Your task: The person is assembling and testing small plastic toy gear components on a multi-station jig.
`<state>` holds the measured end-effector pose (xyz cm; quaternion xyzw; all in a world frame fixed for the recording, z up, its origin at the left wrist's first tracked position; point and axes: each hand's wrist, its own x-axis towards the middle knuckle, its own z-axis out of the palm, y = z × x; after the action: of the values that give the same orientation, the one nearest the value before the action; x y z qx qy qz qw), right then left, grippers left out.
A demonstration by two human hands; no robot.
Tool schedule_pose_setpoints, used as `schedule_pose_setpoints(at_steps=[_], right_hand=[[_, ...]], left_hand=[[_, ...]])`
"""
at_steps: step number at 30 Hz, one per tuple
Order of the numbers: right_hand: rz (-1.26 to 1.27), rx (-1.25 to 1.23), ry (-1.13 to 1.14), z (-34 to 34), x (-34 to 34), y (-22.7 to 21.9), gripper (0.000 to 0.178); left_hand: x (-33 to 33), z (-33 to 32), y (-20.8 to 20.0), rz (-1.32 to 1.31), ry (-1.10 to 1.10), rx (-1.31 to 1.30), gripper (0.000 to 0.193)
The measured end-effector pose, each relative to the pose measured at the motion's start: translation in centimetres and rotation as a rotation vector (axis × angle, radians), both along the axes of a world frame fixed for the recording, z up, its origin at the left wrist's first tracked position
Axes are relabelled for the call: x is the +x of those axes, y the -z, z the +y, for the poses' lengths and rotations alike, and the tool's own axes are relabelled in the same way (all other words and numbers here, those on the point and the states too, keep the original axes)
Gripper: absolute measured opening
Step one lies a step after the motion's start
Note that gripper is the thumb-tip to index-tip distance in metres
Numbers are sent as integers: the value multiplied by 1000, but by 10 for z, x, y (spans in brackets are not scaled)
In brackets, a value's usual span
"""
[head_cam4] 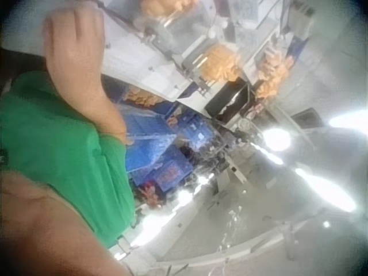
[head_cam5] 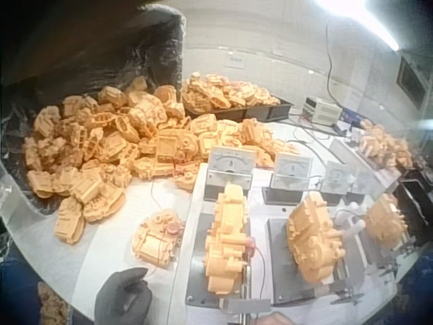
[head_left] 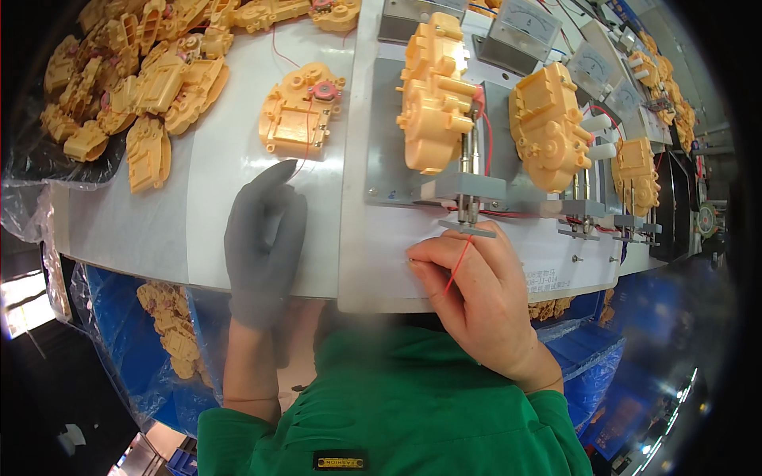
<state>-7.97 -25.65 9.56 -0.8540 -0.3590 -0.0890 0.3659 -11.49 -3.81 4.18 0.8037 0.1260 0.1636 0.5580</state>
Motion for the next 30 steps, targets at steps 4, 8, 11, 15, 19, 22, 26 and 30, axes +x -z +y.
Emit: schedule_pose_setpoints(at_steps=[4,8,11,15,19,22,26,30], right_hand=[[33,41,20,0,0,0,21],[72,56,19,0,0,-2,21],[75,71,21,-1,0,-2,20],[81,139,-16,-6,0,1,27],[89,313,-33,-7,-1,2,46],[127,431,-62,-9,-1,3,55],[205,532,-46,-6,-1,4,58],[212,482,-68,-7,-1,-2,55]], left_hand=[[1,-2,-3,15,13,32,33],[2,-3,-2,27,-4,26,33],[4,-3,-1,21,-15,29,33],[3,-1,-1,-20,-21,-55,35],[7,-5,-17,-112,-45,-105,38],[21,-19,-57,-219,130,-20,41],[54,-34,-92,-227,192,164,41],[77,-27,-107,-183,311,147,41]])
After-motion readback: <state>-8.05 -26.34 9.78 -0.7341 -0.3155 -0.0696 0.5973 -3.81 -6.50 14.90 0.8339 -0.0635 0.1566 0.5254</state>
